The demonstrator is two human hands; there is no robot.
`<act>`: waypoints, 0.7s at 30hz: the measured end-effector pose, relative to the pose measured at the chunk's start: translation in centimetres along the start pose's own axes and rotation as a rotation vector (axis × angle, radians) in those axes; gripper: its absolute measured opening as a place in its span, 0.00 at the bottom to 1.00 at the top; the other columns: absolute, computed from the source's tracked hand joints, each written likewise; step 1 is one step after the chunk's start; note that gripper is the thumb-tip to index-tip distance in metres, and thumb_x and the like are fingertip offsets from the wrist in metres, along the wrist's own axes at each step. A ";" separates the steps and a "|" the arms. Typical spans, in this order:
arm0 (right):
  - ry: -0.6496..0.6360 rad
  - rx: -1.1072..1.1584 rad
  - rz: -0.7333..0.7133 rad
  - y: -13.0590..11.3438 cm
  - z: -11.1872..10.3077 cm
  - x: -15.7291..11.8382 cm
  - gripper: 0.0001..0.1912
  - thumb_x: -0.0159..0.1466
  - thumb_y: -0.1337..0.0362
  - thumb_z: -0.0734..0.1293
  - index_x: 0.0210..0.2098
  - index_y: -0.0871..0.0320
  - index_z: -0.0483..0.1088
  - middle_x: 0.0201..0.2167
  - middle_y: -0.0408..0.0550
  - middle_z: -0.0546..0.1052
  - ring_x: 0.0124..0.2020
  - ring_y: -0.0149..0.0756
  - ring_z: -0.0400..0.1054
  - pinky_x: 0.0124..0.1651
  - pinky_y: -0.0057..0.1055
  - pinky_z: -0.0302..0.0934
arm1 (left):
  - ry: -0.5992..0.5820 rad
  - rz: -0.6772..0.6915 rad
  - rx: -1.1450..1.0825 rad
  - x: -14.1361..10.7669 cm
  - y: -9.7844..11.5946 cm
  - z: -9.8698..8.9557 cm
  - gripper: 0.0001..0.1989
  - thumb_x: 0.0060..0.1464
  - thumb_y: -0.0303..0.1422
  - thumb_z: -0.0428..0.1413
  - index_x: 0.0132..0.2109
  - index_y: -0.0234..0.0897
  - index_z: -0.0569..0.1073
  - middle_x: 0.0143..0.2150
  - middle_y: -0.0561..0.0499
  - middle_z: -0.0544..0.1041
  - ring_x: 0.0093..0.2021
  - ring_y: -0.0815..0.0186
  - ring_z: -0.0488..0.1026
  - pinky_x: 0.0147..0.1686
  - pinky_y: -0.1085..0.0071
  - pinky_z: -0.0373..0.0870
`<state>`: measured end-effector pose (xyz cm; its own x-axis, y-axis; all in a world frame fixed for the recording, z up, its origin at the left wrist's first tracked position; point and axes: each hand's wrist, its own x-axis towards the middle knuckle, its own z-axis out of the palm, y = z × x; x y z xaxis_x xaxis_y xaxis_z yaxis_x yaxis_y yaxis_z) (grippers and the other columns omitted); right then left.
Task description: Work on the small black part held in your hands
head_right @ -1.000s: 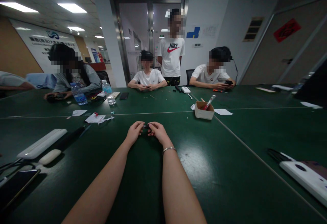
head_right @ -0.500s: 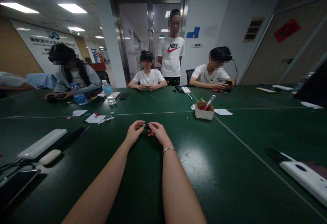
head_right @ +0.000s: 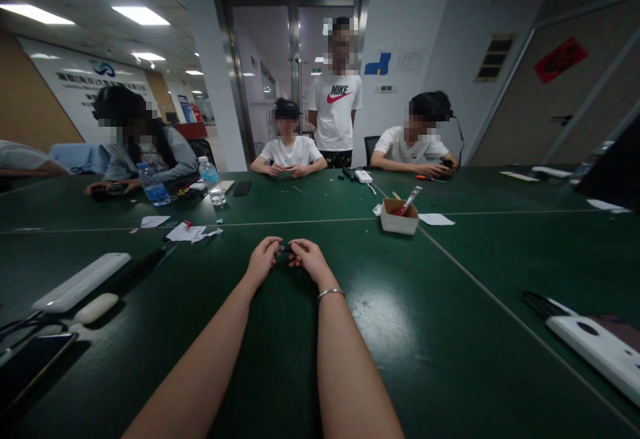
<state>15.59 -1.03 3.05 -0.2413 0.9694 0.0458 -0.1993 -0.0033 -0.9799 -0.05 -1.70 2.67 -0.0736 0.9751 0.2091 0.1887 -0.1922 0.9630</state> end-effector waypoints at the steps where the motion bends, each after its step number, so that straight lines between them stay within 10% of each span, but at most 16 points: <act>1: 0.002 -0.002 0.002 0.0 0.0 0.0 0.17 0.55 0.56 0.70 0.39 0.61 0.72 0.19 0.40 0.72 0.17 0.24 0.62 0.23 0.25 0.61 | 0.000 0.008 -0.013 0.0 0.0 0.0 0.13 0.53 0.36 0.51 0.44 0.38 0.72 0.30 0.52 0.72 0.24 0.72 0.66 0.24 0.76 0.62; 21: -0.008 -0.004 -0.024 0.2 -0.1 0.1 0.19 0.53 0.55 0.71 0.39 0.61 0.72 0.20 0.40 0.72 0.17 0.24 0.62 0.23 0.25 0.60 | -0.044 -0.002 -0.034 0.0 0.0 0.1 0.14 0.52 0.36 0.52 0.45 0.37 0.72 0.28 0.54 0.70 0.24 0.73 0.65 0.23 0.78 0.61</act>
<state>15.62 -0.95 2.88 -0.2435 0.9673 0.0709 -0.2015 0.0210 -0.9793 0.05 -1.69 2.68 -0.0307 0.9792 0.2004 0.1549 -0.1935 0.9688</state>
